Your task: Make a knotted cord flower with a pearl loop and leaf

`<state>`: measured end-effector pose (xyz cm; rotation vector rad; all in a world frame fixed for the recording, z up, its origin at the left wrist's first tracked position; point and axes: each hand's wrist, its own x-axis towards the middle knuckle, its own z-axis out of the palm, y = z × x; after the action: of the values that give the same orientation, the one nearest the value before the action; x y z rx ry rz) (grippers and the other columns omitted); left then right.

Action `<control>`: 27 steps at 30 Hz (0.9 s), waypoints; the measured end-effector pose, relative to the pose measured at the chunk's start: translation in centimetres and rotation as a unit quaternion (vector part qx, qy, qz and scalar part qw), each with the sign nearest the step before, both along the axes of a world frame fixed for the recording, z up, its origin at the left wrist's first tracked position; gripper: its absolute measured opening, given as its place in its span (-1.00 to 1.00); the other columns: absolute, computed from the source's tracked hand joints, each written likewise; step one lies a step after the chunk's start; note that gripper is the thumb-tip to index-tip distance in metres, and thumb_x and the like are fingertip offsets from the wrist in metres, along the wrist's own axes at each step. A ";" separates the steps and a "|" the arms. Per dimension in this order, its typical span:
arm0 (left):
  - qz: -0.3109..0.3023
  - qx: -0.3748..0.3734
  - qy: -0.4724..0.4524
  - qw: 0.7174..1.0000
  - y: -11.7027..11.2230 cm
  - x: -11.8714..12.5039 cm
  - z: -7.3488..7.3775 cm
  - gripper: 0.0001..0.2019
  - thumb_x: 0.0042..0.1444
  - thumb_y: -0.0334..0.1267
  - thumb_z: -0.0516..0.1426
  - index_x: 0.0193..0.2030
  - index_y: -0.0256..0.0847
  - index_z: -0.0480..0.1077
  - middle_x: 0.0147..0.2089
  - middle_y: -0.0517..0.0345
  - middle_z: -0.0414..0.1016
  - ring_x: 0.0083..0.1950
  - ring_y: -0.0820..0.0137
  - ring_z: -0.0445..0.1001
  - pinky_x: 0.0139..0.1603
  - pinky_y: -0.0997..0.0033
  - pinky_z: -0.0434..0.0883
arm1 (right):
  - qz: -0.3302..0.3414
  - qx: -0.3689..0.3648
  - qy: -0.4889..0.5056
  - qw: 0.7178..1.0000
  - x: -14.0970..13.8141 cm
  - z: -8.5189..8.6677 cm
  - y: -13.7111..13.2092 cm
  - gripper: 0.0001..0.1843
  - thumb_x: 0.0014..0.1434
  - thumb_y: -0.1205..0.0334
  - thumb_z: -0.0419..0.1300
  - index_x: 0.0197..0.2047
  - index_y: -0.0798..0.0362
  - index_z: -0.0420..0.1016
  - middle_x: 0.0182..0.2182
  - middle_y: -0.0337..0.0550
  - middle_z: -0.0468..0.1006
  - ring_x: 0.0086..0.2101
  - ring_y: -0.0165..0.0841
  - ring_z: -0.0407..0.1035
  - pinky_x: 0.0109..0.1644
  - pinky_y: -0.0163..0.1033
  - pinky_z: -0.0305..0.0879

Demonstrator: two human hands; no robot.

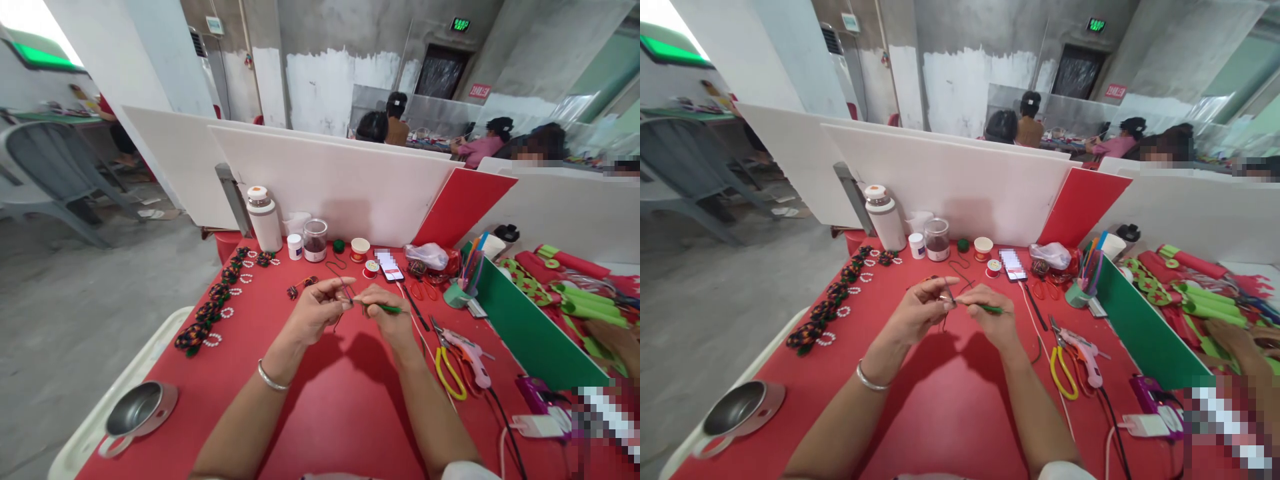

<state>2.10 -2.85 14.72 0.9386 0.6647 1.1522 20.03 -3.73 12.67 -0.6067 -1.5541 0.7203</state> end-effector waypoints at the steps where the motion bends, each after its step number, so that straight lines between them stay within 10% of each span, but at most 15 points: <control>1: 0.022 0.016 0.014 1.000 -0.1 0.3 -0.1 -0.47 -0.20 -0.33 0.43 0.02 -0.25 0.58 -0.52 0.30 0.40 -0.62 0.66 0.16 -0.62 0.58 0.07 | -0.025 0.013 -0.015 0.999 -0.4 -0.1 -0.1 -0.88 0.26 0.11 0.30 -0.16 -0.13 0.65 -0.25 -0.15 0.67 -0.23 -0.25 0.53 -0.15 -0.08 0.48; 8: 0.158 0.095 0.063 0.981 -0.3 1.3 -0.4 -0.37 -0.08 -0.25 0.41 0.19 -0.29 0.47 -0.49 0.27 0.43 -0.48 0.56 0.32 -0.45 0.55 0.26 | -0.183 0.155 -0.137 0.961 -1.6 0.1 -0.6 -0.71 0.26 0.32 0.28 0.01 -0.19 0.60 -0.13 -0.14 0.66 -0.15 -0.25 0.51 -0.05 -0.06 0.47; 13: 0.105 0.024 -0.005 0.994 -0.2 1.3 -0.7 -0.30 -0.16 -0.21 0.45 0.18 -0.27 0.45 -0.53 0.35 0.36 -0.62 0.64 0.19 -0.61 0.60 0.11 | -0.237 0.217 -0.146 0.935 -2.1 -0.5 -0.6 -0.68 0.24 0.33 0.29 0.02 -0.19 0.60 -0.12 -0.11 0.66 -0.17 -0.24 0.51 -0.12 -0.07 0.48; 18: -0.011 -0.058 -0.046 0.997 0.0 0.0 0.0 -0.42 -0.22 -0.29 0.45 0.03 -0.25 0.54 -0.52 0.34 0.36 -0.68 0.72 0.05 -0.69 0.62 -0.09 | -0.152 0.172 -0.117 0.966 -1.0 -0.5 0.0 -0.76 0.26 0.24 0.29 -0.02 -0.23 0.61 -0.13 -0.17 0.67 -0.19 -0.26 0.51 -0.10 -0.07 0.46; 27: -0.046 -0.064 -0.016 0.997 0.6 -1.5 0.5 -0.54 -0.28 -0.35 0.44 -0.12 -0.30 0.61 -0.58 0.31 0.33 -0.67 0.69 0.09 -0.65 0.57 -0.08 | -0.035 0.134 -0.155 0.978 2.4 1.7 0.7 -0.82 0.25 0.15 0.32 -0.06 -0.20 0.64 -0.18 -0.20 0.70 -0.18 -0.24 0.51 0.00 0.01 0.39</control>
<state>0.62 -2.22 15.25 0.8332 0.6554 1.0295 22.43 -2.98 14.34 -0.5856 -1.8703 0.3635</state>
